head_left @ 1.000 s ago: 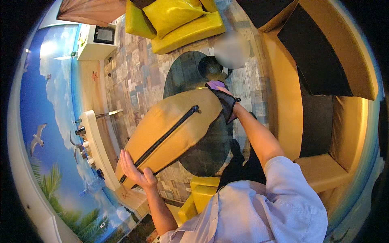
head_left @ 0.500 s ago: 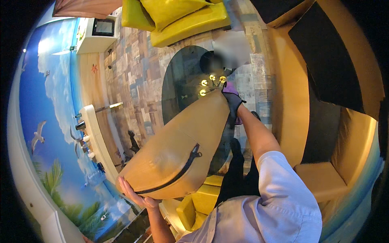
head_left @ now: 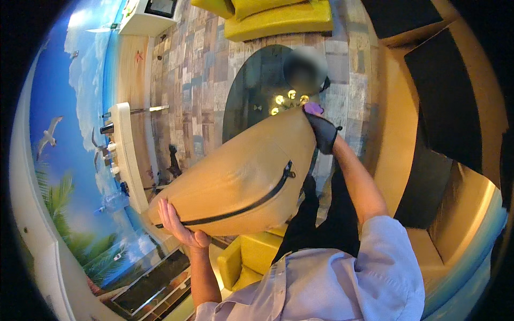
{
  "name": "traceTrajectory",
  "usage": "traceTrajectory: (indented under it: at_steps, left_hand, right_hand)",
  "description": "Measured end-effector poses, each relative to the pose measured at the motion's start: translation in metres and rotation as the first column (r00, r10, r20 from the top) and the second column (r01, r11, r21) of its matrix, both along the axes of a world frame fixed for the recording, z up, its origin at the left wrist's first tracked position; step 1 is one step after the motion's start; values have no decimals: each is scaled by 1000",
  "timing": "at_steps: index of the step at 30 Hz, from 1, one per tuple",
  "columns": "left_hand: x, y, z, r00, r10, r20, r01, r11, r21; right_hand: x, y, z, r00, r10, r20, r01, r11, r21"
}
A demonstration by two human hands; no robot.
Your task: The person wipes the surfaces of a beige sofa and its cushions using a purple cloth. They lift and turn the cushions to clean all sides, then place them back on the sofa.
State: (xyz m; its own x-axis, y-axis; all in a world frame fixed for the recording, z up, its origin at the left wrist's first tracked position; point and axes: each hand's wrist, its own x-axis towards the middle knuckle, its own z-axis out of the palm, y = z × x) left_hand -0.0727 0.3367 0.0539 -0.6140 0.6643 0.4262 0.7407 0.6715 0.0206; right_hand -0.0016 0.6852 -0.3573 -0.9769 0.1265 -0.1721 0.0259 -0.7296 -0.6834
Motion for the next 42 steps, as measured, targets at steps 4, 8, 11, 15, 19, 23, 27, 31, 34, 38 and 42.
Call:
traceTrajectory:
  at_steps: [4, 8, 11, 15, 19, 23, 27, 31, 34, 38, 42]
  left_hand:
    - [-15, 10, 4, 999, -22, -23, 22, 1000, 22]
    - [-28, 8, 7, 998, -64, -26, 65, 997, 43]
    - [-32, 15, 8, 996, -79, -33, 81, 994, 71]
    - [-25, 13, 18, 999, -30, -24, 31, 999, 28]
    - [-15, 7, 29, 985, -107, 133, 86, 985, 152]
    - [-33, -67, 46, 998, 2, 61, -8, 995, 104]
    - [-85, -174, 43, 944, 329, 24, -329, 944, -1]
    - [-115, -237, 24, 739, -85, 669, -218, 909, 356]
    - [-105, -250, 14, 745, -149, 650, -165, 904, 395]
    - [-72, -252, 17, 743, -227, 629, -125, 877, 464]
    - [-16, -268, 15, 775, -210, 596, -87, 898, 430]
  right_hand:
    - [5, -16, 117, 962, -269, 40, 230, 884, 407]
    - [33, -35, 255, 907, -384, -172, 411, 721, 559]
    - [47, -51, 324, 861, -463, -209, 501, 701, 507]
    - [54, -91, 379, 756, -516, -402, 581, 245, 776]
    - [51, -117, 391, 707, -481, -518, 396, -339, 854]
    - [55, -134, 395, 693, -503, -516, 389, -343, 855]
    - [59, -138, 391, 660, -510, -553, 391, -395, 831]
    - [50, -145, 382, 607, -507, -612, 410, -459, 788]
    - [39, -141, 374, 579, -518, -630, 391, -501, 772]
    - [23, -117, 370, 597, -508, -621, 392, -490, 779]
    - [-19, -76, 359, 638, -439, -632, 456, -446, 770]
